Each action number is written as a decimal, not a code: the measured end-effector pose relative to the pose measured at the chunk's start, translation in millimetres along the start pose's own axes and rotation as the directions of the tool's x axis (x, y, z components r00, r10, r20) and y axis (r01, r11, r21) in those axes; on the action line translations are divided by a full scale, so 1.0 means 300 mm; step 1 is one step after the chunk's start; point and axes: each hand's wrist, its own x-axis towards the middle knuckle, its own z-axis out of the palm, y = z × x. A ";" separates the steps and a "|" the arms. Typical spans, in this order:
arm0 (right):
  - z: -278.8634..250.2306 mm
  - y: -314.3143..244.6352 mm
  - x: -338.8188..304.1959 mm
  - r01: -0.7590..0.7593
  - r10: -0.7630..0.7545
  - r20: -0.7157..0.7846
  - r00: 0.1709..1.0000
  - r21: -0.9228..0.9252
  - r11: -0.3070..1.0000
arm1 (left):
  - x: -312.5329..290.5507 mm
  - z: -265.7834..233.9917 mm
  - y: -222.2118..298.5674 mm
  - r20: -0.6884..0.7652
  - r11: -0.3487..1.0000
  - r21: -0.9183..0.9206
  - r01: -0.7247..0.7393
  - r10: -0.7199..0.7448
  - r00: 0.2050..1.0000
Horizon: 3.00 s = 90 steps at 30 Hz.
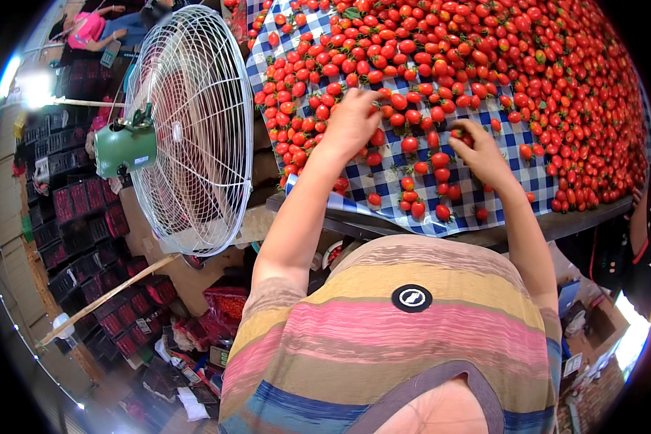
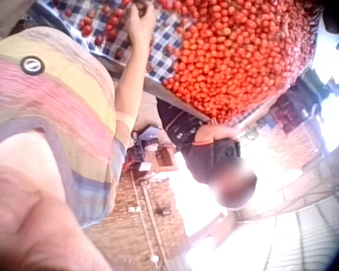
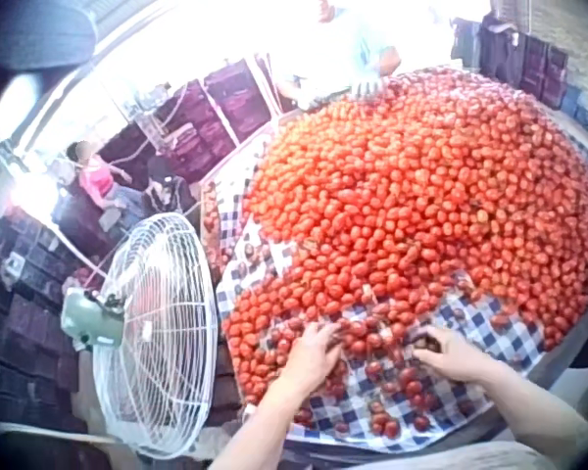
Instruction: The person sorts through a large pile of small tomatoes on a table by hand, picking individual ones and grouping them.
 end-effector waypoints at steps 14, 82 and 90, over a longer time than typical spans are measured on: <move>-0.016 0.042 -0.258 0.077 0.363 0.014 0.932 0.969 -0.234 | 0.128 0.138 0.570 0.428 0.876 -0.399 -0.270 0.439 0.790; 0.293 -0.078 -0.106 -0.596 0.273 0.572 0.774 0.803 0.007 | -0.304 -0.067 0.114 0.206 0.976 -0.178 0.124 -0.086 0.975; 0.275 -0.053 -0.110 -0.614 0.103 0.633 0.767 0.772 -0.164 | -0.096 -0.128 -0.154 -0.275 0.913 0.327 0.243 -0.154 0.949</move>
